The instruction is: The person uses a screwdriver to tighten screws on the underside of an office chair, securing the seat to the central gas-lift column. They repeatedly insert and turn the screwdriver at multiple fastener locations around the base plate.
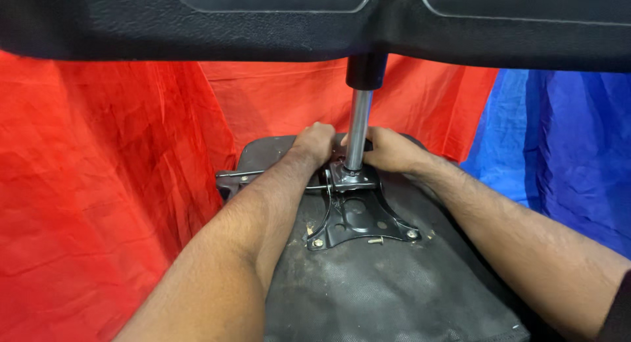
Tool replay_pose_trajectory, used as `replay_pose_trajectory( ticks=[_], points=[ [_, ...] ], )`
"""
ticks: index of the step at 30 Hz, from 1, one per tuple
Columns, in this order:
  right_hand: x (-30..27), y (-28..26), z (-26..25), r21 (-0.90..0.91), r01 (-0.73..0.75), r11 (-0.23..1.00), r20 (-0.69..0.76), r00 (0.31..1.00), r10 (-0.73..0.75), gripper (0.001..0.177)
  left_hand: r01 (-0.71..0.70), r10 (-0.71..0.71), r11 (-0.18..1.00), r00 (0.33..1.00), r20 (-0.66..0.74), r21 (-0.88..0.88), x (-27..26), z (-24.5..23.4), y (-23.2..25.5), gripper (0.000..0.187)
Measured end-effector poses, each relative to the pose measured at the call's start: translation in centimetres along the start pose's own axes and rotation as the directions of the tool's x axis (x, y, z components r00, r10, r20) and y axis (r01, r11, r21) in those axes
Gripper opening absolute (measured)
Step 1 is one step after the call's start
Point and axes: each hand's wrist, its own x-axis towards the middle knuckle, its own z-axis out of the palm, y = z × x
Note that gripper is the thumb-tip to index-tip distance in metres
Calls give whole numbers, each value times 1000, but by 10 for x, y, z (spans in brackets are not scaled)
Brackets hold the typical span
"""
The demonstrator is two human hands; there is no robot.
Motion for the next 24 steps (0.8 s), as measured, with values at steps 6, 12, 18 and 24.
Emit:
replay_pose_trajectory(
  ticks=[6,12,18,24],
  points=[
    [-3,12,2,-47,38,998,-31,999,-40,37,84,-84,996,993,83,0,10,26,-15,30],
    [-10,4,0,-63,30,998,-51,998,-33,38,52,-54,998,996,70,30,13,20,-12,29],
    [-13,0,-1,-3,116,993,-60,991,-116,37,45,-52,997,989,-135,-58,3,-7,-4,17],
    [2,13,0,77,89,993,-23,996,-87,33,58,-121,951,974,-192,-305,-3,-38,-15,17]
  ],
)
